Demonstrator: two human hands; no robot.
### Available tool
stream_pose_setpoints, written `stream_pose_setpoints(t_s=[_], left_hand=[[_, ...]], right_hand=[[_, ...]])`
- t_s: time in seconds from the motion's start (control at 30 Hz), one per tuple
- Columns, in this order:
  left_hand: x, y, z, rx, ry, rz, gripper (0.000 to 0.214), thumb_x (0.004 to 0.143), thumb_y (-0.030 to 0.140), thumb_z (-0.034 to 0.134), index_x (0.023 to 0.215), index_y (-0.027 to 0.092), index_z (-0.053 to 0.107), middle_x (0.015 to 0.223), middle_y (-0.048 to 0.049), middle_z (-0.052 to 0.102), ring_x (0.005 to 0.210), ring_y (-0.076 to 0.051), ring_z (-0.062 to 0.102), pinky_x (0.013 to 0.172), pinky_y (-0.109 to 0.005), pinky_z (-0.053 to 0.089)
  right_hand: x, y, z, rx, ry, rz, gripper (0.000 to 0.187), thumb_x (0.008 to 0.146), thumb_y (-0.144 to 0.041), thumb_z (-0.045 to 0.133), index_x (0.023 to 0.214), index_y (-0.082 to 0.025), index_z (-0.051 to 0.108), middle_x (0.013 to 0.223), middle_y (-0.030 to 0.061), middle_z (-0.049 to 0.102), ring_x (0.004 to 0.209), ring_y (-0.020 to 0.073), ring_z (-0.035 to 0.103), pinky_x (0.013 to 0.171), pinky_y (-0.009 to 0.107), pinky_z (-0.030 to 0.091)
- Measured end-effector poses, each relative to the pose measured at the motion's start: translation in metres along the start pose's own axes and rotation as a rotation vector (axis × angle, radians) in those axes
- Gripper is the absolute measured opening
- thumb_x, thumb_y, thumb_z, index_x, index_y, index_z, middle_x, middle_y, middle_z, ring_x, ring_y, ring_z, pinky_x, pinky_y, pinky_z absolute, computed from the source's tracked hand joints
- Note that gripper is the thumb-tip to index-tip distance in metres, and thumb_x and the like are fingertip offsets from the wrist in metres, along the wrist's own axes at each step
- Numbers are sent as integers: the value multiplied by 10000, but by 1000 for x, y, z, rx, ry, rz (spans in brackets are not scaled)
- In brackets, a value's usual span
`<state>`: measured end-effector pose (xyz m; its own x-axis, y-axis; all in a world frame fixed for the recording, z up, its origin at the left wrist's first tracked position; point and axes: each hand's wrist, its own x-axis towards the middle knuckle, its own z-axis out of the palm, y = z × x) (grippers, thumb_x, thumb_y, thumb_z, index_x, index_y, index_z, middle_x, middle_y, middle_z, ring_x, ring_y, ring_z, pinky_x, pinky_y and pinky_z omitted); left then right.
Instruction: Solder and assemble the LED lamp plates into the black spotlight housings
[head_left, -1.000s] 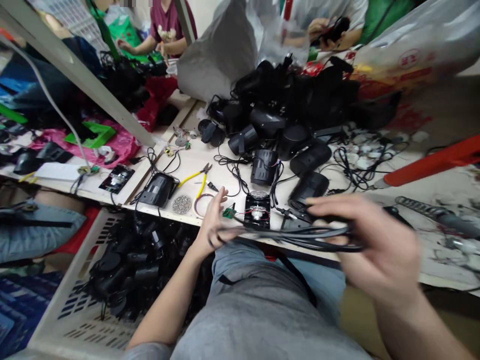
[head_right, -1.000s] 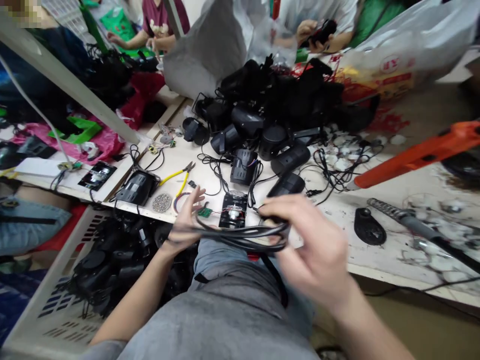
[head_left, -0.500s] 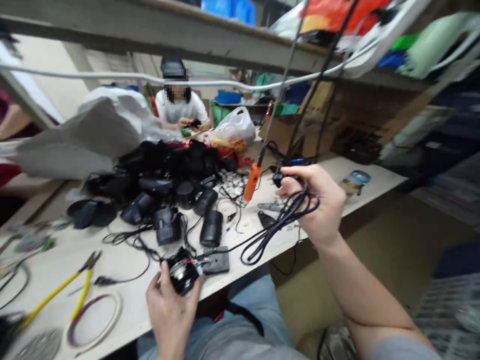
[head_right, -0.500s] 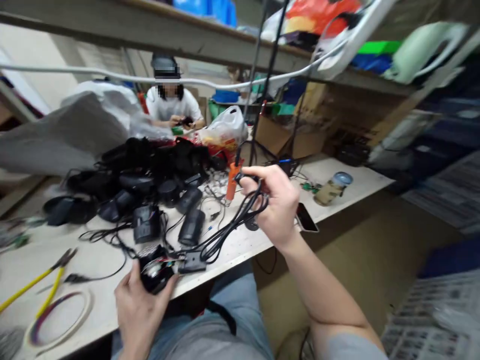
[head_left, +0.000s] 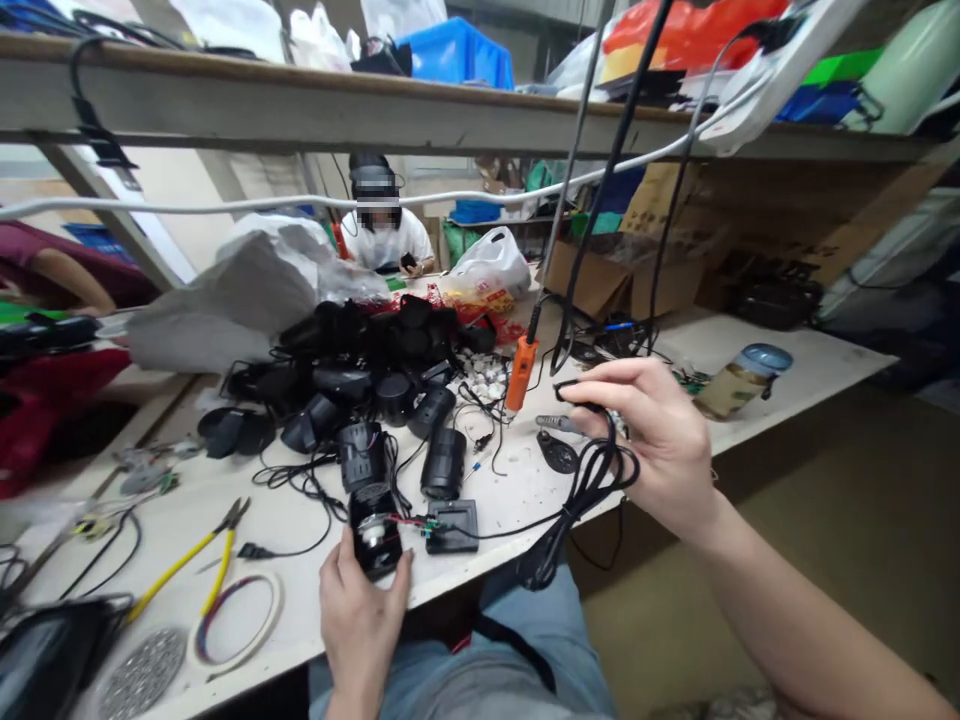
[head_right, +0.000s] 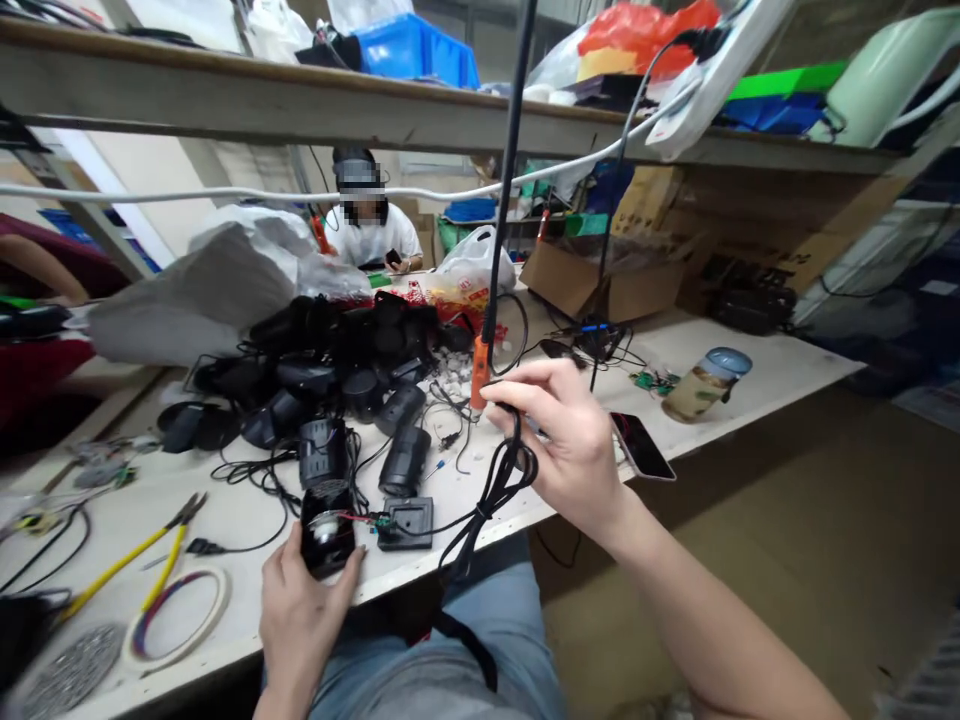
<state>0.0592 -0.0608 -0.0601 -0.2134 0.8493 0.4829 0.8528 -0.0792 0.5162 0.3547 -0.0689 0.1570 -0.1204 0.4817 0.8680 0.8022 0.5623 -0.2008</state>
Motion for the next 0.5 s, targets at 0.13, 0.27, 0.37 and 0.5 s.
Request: stream_pose_setpoints(t_s=[0.13,0.27,0.37,0.5], left_hand=[[1,-1,-2,2,-41,43,933,816,633,662,1483,32,405,1322,-277,500,1252,-441,537,992,-573,518],[2,-2,7,9,-65,-18,895,812,559,689,1469,20,409,1271,-253,518,1208,-410,576,973,-543,542],[1,-8,2,-34,-41,-84,801,805,515,673,1440,73,467,1139,-175,573,1085,-358,632,902,-506,575],[0,-17,-23,-114,-19,-84,757,766,587,666,1375,152,553,1084,-133,643,1061,-359,655,876,-504,587]], right_hand=[[-1,1,0,-10,66,25,151,897,-219,712,1040,-255,742,1012,70,621,985,192,616,832,364,525],[-1,4,6,-37,110,-11,150,873,-302,759,1019,-267,753,916,67,603,925,203,601,758,365,487],[1,4,7,-73,123,-74,187,857,-271,775,1042,-273,751,926,70,621,896,200,613,748,364,487],[5,6,-5,-95,177,-102,278,850,-173,762,1098,-298,748,915,64,658,824,193,643,694,358,498]])
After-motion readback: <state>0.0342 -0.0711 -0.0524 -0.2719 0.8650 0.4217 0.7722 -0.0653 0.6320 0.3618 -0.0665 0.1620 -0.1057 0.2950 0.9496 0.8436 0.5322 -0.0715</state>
